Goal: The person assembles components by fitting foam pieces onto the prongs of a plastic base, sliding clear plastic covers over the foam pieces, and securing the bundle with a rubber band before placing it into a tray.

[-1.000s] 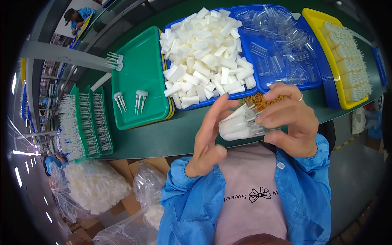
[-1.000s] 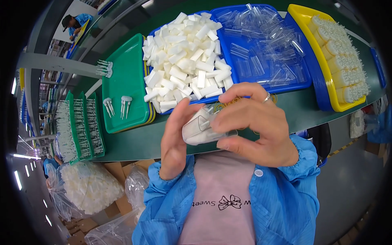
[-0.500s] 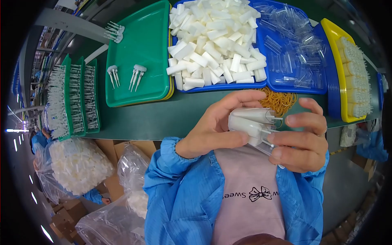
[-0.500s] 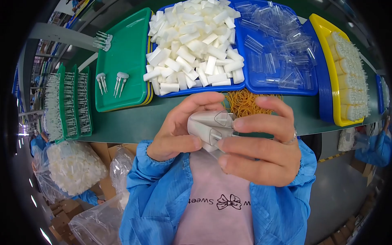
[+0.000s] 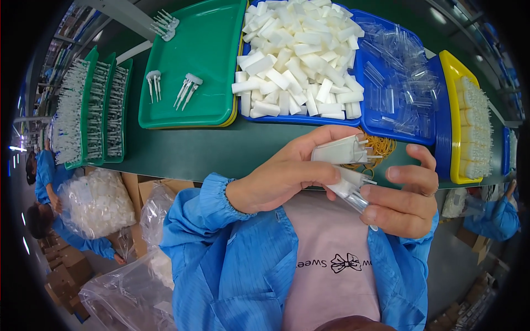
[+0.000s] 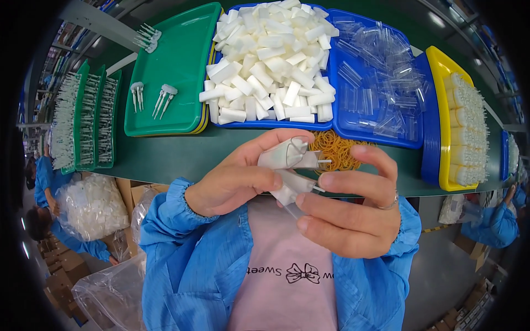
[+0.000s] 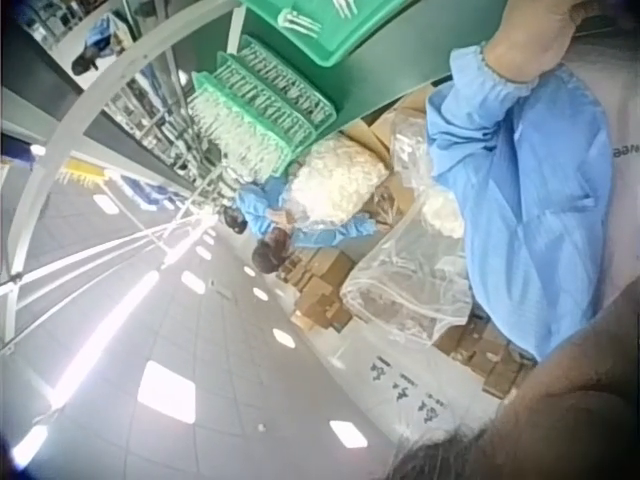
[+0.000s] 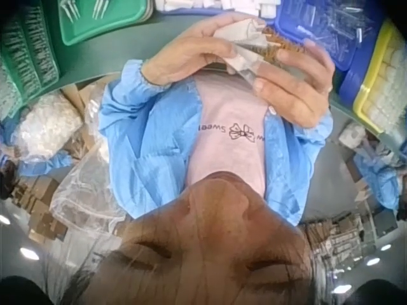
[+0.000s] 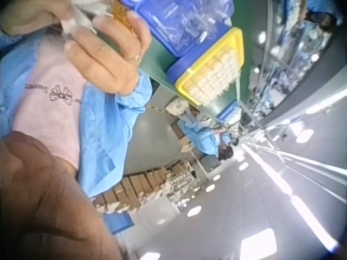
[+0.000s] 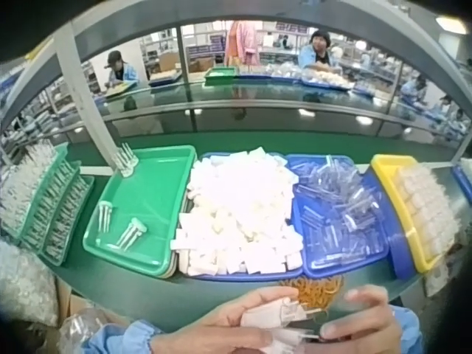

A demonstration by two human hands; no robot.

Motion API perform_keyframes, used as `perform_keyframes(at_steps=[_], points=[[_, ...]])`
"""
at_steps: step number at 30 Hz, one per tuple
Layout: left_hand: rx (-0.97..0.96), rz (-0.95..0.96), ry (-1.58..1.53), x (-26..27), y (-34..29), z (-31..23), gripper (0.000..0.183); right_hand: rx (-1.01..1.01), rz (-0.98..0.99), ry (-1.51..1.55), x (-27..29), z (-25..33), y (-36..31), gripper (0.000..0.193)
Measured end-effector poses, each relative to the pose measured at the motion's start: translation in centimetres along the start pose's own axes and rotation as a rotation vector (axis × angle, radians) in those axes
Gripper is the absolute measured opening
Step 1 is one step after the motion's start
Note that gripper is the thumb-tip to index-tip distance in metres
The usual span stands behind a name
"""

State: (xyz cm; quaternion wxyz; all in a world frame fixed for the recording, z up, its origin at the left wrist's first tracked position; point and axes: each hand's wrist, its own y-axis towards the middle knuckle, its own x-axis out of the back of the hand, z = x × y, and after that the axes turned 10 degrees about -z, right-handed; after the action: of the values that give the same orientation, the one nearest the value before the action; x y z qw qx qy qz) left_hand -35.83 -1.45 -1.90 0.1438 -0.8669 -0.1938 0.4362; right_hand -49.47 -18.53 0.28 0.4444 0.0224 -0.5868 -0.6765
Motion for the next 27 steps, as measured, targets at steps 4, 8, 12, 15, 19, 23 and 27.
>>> perform_keyframes(at_steps=[4,8,12,15,19,23,27], points=[[-0.016,0.016,-0.003,0.0,0.1,0.0,0.064,0.026,-0.031,-0.005,-0.2,-0.3,0.0,0.015],[-0.023,0.042,-0.027,0.2,0.2,0.1,0.066,0.053,-0.057,-0.002,-0.5,-0.7,-0.1,0.013],[-0.031,0.079,-0.104,0.0,0.4,0.5,0.070,0.074,-0.102,-0.020,-0.9,-0.6,-0.2,0.012],[-0.020,0.097,-0.118,-0.1,0.4,0.5,0.073,0.075,-0.108,-0.017,-0.9,-0.7,-0.1,0.012],[-0.028,0.101,-0.112,-0.2,0.6,0.6,0.074,0.079,-0.118,-0.037,-0.9,-0.8,-0.1,0.012],[-0.034,0.105,-0.104,-0.3,0.5,0.7,0.074,0.079,-0.110,-0.044,-0.8,-0.7,0.0,0.013],[-0.050,0.091,-0.123,-0.5,0.6,1.0,0.073,0.042,-0.100,-0.053,-0.5,-0.4,0.0,0.011]])
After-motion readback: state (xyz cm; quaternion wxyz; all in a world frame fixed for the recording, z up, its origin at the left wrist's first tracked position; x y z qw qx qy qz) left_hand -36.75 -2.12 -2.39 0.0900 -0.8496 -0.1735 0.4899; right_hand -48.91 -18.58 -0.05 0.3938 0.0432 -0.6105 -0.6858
